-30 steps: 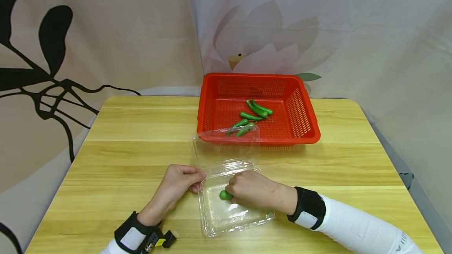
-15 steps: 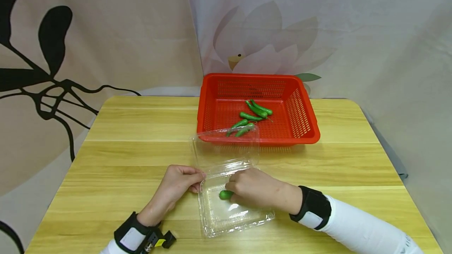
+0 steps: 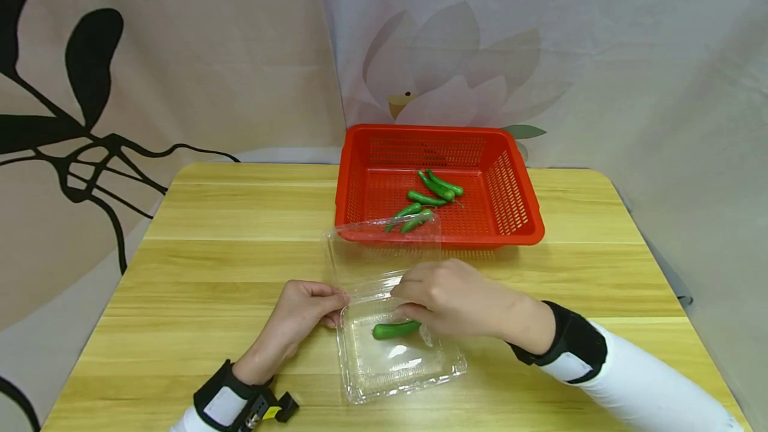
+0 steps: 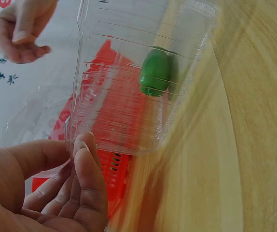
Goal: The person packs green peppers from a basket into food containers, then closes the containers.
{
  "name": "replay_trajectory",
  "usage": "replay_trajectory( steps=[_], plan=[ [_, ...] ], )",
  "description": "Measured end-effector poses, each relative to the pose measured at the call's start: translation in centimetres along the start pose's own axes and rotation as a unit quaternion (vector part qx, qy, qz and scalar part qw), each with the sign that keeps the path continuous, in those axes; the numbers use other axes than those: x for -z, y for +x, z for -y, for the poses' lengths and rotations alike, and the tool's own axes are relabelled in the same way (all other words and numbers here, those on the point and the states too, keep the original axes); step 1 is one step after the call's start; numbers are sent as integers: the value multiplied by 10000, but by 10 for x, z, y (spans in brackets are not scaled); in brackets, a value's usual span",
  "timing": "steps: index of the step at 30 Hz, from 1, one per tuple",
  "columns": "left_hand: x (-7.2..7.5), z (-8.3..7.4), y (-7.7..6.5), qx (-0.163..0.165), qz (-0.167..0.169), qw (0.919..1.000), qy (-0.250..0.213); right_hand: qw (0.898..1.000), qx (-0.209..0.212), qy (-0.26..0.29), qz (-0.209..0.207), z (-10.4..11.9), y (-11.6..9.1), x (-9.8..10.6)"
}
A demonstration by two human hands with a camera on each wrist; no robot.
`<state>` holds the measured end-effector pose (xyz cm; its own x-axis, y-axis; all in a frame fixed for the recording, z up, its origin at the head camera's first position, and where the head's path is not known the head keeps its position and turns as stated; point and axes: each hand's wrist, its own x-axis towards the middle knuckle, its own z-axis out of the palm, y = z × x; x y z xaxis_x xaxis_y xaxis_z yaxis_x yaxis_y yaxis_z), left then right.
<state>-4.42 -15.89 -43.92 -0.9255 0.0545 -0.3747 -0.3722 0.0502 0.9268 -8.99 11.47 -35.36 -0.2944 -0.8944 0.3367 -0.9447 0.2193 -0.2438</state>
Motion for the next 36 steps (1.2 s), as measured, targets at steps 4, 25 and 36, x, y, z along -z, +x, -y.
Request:
replay_trajectory(
  steps=[4, 25, 36],
  plan=[
    [0, 0, 0, 36, -13, 10000, 19, 9992, -2, 2, -411, -9, 1, 27],
    [1, 1, 1, -9, -19, 10000, 24, 9876, -1309, -655, -562, -102, 22, 95],
    [0, 0, 0, -20, -3, 10000, 83, 9687, -1970, -1354, 671, -153, 37, 96]
  ],
)
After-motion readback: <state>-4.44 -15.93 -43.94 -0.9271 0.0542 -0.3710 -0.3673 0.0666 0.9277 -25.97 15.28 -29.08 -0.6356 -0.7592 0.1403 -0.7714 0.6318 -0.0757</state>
